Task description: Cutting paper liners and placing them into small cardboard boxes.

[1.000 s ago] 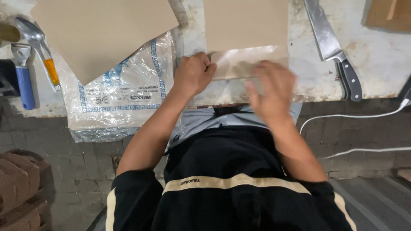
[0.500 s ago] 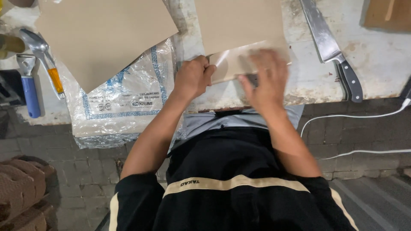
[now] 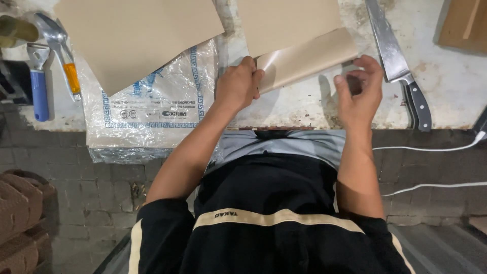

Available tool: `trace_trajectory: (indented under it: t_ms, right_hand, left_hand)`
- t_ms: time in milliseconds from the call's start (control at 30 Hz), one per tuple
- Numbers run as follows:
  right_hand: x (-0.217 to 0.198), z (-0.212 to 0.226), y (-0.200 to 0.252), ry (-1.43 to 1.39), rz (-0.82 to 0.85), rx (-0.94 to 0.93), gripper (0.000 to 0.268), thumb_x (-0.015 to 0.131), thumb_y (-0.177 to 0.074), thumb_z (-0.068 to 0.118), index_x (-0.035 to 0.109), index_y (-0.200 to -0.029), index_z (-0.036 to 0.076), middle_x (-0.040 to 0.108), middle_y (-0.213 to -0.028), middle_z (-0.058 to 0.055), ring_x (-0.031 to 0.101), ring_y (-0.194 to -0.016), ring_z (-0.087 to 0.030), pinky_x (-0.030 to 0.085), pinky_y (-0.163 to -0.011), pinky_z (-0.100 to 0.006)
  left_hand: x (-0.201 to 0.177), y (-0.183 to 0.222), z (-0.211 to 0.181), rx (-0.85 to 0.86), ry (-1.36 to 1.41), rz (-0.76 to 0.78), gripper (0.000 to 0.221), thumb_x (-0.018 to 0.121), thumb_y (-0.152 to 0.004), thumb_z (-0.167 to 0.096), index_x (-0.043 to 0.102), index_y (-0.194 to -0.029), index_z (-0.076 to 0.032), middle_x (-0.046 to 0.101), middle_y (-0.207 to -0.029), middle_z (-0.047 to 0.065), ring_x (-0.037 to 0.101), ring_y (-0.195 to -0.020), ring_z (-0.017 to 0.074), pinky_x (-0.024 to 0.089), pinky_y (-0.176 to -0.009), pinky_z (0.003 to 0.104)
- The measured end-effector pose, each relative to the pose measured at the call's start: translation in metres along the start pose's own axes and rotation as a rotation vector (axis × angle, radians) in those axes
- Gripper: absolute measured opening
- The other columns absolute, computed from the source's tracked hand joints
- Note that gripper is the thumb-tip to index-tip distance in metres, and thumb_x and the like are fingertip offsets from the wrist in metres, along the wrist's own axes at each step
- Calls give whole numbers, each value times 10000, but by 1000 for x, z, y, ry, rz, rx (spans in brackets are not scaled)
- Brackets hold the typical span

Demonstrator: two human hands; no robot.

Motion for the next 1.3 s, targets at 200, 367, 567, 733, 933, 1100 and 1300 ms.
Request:
trace_trajectory:
  t_ms: [200, 367, 567, 733, 933, 1100, 1300]
  right_hand:
    - [-5, 11, -27, -28, 35, 35, 410, 627, -1053, 284, 437, -1320, 37, 540, -1256, -173, 541, -1177, -304, 433, -980, -396]
    - [-1, -28, -27, 18, 15, 261, 276, 769, -971, 173, 594, -1179, 125, 551, -914, 9, 510, -765, -100, 444, -708, -256]
    - [5, -19, -33, 195, 66, 210, 238, 764, -910, 82, 639, -1111, 101, 513, -784, 20, 457, -633, -111, 446, -661, -281]
    - [5, -23, -29, 262, 50, 145, 233, 774, -901, 107, 660, -1104, 102, 579, -835, 2, 510, -658, -123, 471, -667, -286]
    - [5, -22, -27, 268, 46, 110, 228, 762, -927, 118, 661, -1129, 86, 581, -848, -22, 520, -689, -150, 485, -679, -307]
    - [6, -17, -26, 285, 36, 66, 220, 705, -918, 132, 672, -1128, 71, 601, -853, -30, 534, -696, -159, 477, -674, -311]
    - [4, -17, -23, 233, 42, 47, 199, 711, -959, 100, 668, -1146, 49, 538, -829, -27, 534, -715, -168, 478, -680, -318]
  left_hand:
    - [-5, 7, -10, -166, -40, 65, 194, 458, -1003, -305, 494, -938, -125, 703, -605, -33, 682, -656, 217, 513, -666, 436]
    - [-6, 7, -9, -253, -25, 104, 229, 416, -978, -308, 508, -917, -107, 696, -592, 2, 650, -495, 173, 516, -616, 394]
    - [-11, 5, -10, -265, 153, 74, 274, 457, -967, -269, 499, -742, -120, 671, -546, 25, 612, -402, 113, 528, -480, 260]
    - [-9, 0, -3, -309, 243, 80, 235, 516, -947, -254, 489, -760, -114, 676, -537, 35, 599, -383, 123, 512, -506, 248]
    - [-14, 2, 1, -260, 198, -55, 239, 590, -943, -326, 476, -932, -117, 625, -497, 26, 595, -384, 164, 494, -516, 323]
    - [-21, 8, -7, -197, 151, -85, 335, 532, -954, -303, 441, -1257, -191, 603, -487, 24, 605, -408, 218, 535, -591, 384]
    - [-21, 2, -18, -111, 94, 62, 545, 469, -1002, -319, 309, -1522, -320, 682, -596, 73, 651, -372, 194, 613, -622, 306]
Point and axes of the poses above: each hand's wrist, its own y-axis away from the middle knuckle, its own x-axis out of the palm, z = x × y, the point moved 8 cm from there along -y, towards the middle knuckle
